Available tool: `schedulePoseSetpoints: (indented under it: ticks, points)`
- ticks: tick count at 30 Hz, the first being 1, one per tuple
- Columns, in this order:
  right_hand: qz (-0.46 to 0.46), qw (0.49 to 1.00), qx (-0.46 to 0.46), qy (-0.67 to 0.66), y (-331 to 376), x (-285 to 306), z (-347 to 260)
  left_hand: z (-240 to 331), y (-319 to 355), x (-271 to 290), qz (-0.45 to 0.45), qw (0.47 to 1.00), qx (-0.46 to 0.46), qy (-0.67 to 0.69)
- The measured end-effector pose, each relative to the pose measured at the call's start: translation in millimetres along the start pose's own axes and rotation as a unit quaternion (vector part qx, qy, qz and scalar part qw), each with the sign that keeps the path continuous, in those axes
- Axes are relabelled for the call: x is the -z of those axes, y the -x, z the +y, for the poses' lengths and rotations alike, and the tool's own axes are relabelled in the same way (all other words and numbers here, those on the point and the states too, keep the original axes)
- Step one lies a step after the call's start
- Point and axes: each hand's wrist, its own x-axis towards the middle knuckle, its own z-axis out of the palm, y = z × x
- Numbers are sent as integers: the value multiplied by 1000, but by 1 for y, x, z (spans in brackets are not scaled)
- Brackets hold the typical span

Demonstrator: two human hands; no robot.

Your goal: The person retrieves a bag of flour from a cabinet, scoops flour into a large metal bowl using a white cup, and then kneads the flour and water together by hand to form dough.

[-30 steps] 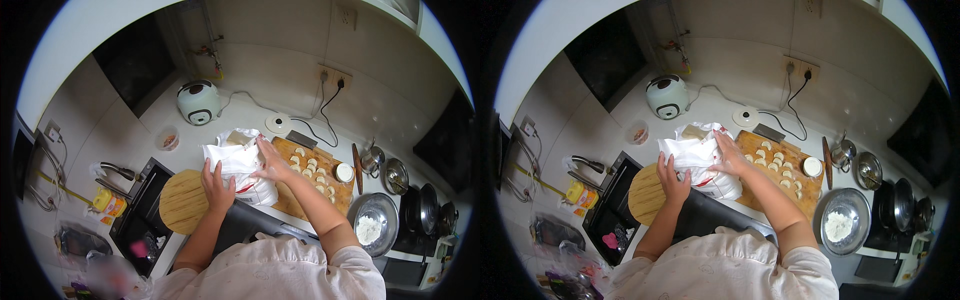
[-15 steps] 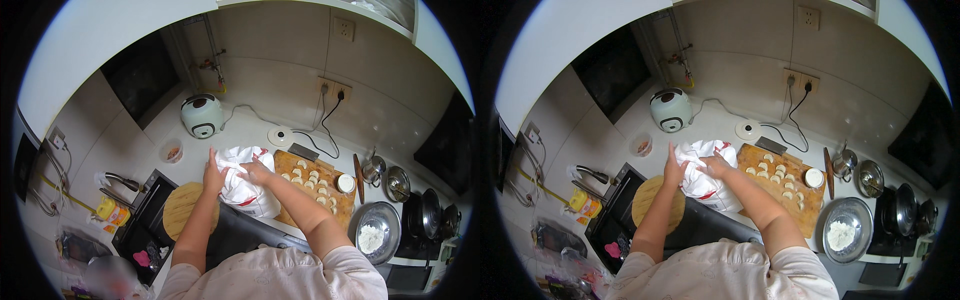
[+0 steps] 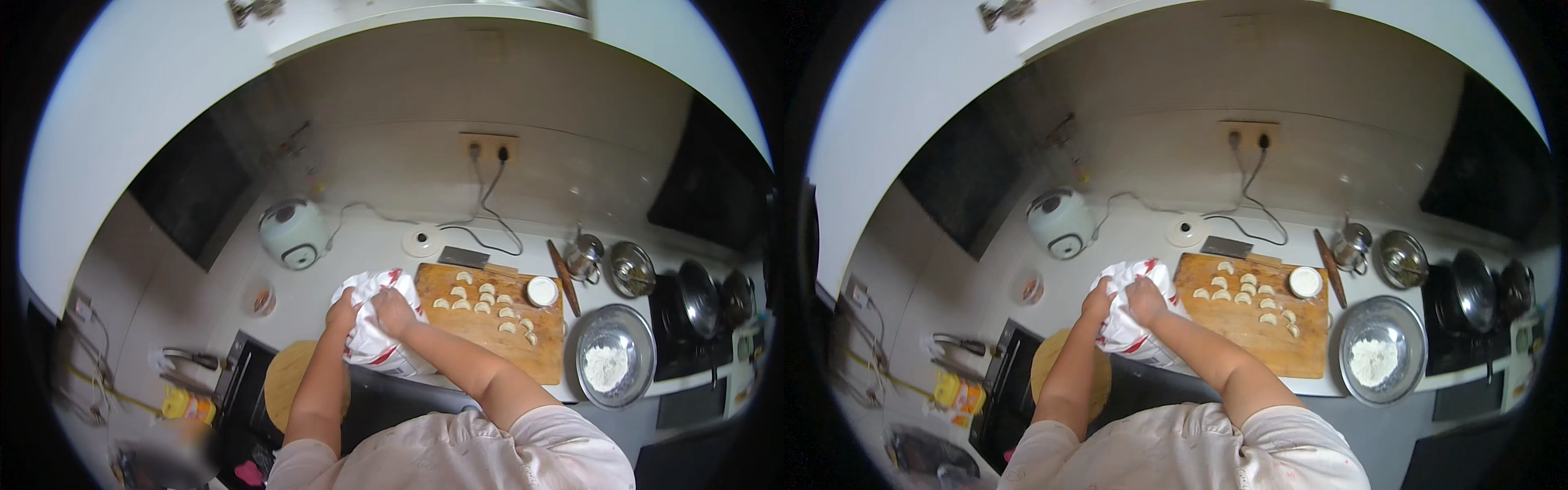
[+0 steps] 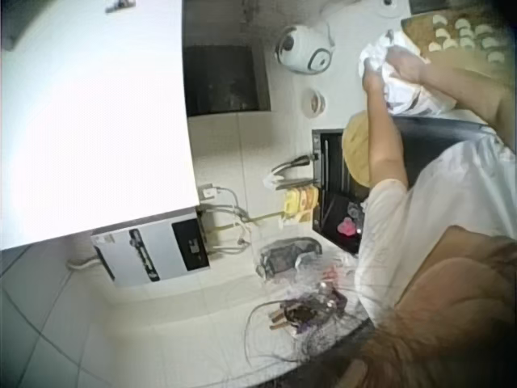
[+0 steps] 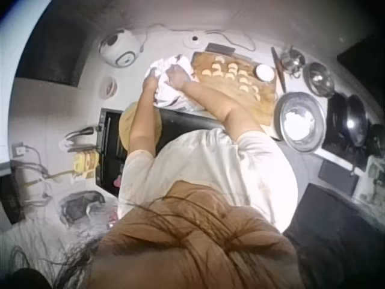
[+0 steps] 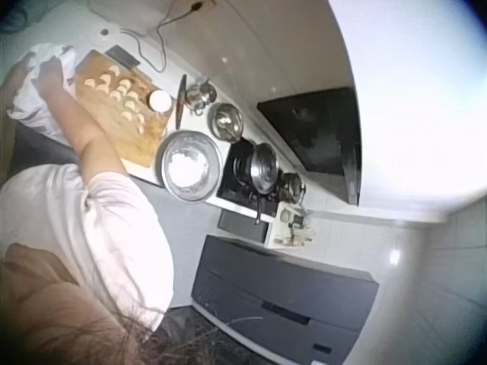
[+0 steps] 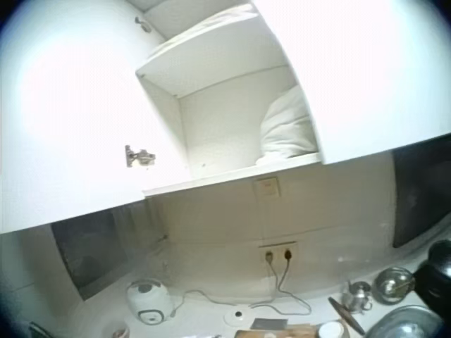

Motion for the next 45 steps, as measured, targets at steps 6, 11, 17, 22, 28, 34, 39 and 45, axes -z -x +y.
schedulePoseSetpoints:
  ticks: [6,11,17,22,28,34,39,45]
  points:
    - [216,951,-126,-181,73,10,17,-10,-20,-5,-31,993,-22,-111]
    - [38,859,-418,-293,146,-42,59,24,-1,16,43,985,33,-163]
    - [-141,897,-306,-286,171,-62,36,-54,-31,-16,-53,981,142,123]
    - [-146,915,-340,-159,163,-66,16,-64,-21,-29,13,985,148,87]
    - [-92,917,-375,-103,156,-102,26,-78,-20,-42,37,984,143,100]
    - [-106,919,-374,-68,140,-92,28,-92,-17,-53,68,964,52,252]
    - [-139,928,-339,-73,132,-90,40,-89,-11,-53,41,910,29,413]
    - [-102,836,-366,-396,124,-74,39,-101,-13,-61,26,857,28,514]
